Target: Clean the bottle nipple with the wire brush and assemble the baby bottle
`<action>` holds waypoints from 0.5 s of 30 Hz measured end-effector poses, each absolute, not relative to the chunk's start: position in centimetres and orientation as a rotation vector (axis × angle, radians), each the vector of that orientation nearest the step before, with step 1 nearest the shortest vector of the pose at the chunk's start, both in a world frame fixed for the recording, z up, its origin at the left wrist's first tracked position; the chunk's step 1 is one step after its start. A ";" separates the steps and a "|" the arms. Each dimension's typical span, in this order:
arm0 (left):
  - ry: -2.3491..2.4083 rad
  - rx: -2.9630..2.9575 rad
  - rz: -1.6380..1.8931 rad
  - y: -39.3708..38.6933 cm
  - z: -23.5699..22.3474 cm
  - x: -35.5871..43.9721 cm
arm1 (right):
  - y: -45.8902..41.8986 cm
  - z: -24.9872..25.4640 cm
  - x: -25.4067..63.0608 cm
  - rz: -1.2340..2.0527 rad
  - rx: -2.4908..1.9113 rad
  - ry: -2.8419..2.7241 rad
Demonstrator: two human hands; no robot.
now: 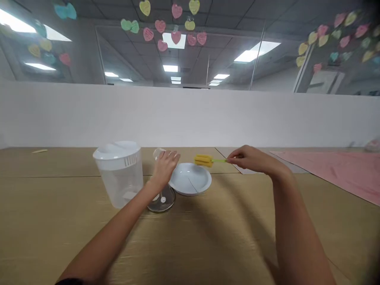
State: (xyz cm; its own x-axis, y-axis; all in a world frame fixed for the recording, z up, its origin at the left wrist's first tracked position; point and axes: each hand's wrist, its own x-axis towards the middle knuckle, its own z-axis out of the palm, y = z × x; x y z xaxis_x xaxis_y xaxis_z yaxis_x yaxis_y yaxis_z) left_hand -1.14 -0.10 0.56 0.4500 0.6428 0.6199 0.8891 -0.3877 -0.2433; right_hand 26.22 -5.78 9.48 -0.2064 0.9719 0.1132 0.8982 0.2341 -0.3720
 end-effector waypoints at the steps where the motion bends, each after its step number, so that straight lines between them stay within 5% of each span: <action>1: -1.322 -2.179 -0.637 -0.2 0.8 -1.4 | -5.6 9.5 26.4 0.290 -1.787 -2.150; 8: -1.593 -2.502 -1.109 -3.4 3.3 -0.1 | -2.9 7.6 25.0 -0.061 -2.133 -2.124; 15: -1.356 -2.951 -0.740 -8.2 4.4 2.2 | -0.8 4.9 21.9 -0.006 -2.280 -2.209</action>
